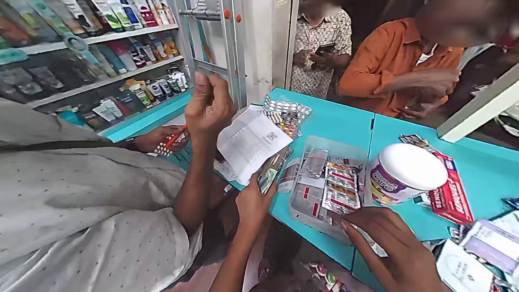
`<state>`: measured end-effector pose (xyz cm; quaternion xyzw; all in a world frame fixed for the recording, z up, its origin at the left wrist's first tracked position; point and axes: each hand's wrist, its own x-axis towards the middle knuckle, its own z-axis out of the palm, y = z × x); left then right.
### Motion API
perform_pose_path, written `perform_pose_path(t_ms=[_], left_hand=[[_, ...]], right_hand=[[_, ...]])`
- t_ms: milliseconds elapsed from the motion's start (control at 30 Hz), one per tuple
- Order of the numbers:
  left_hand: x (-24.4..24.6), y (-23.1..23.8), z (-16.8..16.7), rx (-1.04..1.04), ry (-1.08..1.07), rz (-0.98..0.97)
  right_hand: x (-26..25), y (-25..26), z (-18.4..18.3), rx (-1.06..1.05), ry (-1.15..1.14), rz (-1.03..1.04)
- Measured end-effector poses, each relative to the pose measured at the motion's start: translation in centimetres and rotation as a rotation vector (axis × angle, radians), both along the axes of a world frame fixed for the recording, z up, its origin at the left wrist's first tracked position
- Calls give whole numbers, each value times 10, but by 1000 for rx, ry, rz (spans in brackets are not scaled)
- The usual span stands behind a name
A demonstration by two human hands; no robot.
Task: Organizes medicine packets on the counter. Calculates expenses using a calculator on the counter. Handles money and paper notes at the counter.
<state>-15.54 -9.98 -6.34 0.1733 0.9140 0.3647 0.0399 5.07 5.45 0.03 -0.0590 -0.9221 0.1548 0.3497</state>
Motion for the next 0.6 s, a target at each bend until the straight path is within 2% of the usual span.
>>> perform_pose_path(t_ms=[33, 67, 133, 200, 400, 600], left_hand=[[3, -2, 18, 17, -78, -20], [3, -4, 17, 72, -57, -37], [-3, -8, -18, 242, 165, -29], [-3, -12, -26, 370, 257, -7], [4, -30, -1, 525, 316, 30], [27, -53, 26, 713, 327, 74]], right_hand=[[0, -1, 1, -2, 3, -7], [1, -1, 2, -1, 8, -14], [1, 2, 0, 6, 25, -23], [-1, 4, -2, 16, 39, -33], [-11, 8, -2, 31, 35, -22], [-50, -7, 8, 227, -32, 24]])
